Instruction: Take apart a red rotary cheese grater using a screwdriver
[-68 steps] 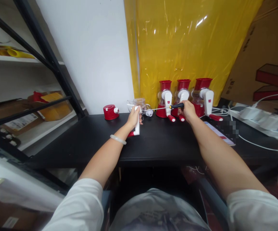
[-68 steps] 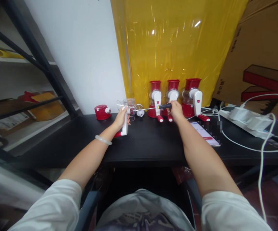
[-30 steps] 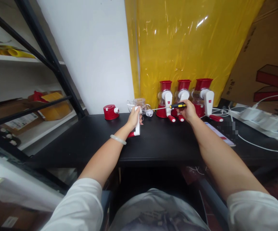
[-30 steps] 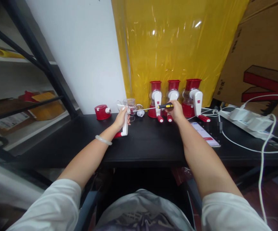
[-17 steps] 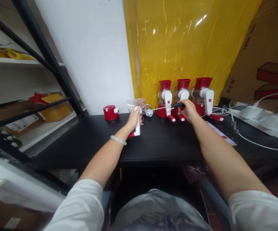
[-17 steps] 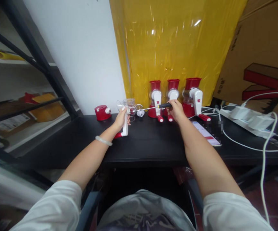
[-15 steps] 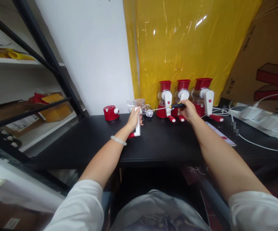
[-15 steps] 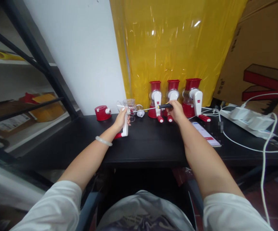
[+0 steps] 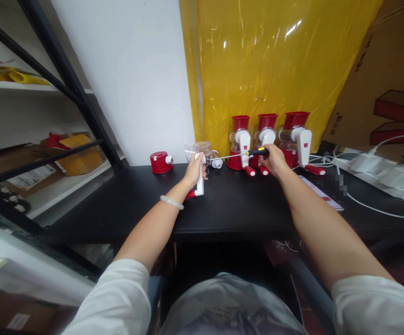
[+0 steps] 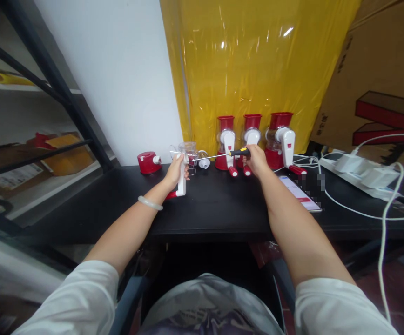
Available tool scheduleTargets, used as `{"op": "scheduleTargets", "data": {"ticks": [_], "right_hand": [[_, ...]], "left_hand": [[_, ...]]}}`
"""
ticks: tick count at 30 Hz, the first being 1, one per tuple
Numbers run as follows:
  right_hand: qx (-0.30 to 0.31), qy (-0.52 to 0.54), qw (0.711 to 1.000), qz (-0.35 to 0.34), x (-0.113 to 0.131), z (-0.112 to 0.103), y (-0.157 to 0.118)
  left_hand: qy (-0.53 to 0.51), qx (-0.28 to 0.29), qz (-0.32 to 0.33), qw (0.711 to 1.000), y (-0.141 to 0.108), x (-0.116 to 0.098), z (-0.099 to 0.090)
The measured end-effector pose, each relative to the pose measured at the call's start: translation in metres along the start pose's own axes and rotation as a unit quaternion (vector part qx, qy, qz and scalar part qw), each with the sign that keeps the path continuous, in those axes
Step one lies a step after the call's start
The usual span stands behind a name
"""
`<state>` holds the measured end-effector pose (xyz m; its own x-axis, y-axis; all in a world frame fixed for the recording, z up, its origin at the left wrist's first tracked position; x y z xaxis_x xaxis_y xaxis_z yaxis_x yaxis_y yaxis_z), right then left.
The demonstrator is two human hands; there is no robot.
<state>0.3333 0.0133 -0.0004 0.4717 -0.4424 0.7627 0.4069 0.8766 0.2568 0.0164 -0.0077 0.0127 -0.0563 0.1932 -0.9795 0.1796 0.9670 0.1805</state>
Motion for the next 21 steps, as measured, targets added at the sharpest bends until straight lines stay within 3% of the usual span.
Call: {"op": "scheduleTargets", "data": {"ticks": [21], "right_hand": [[-0.007, 0.037, 0.999, -0.014, -0.0007, 0.0017, 0.0004]], "left_hand": [[0.044, -0.008, 0.006, 0.999, 0.0024, 0.0037, -0.0010]]}}
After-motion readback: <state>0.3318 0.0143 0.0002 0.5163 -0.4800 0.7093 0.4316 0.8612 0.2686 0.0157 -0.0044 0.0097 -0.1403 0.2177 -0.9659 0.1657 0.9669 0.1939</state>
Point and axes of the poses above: each hand's wrist, its own y-axis towards the middle knuckle, its own z-axis out of the palm, x = y × z, the point moved 2 cm from there along y, towards the middle knuckle, and after that the axes turned 10 degrees about y, right-handed, at the moved point
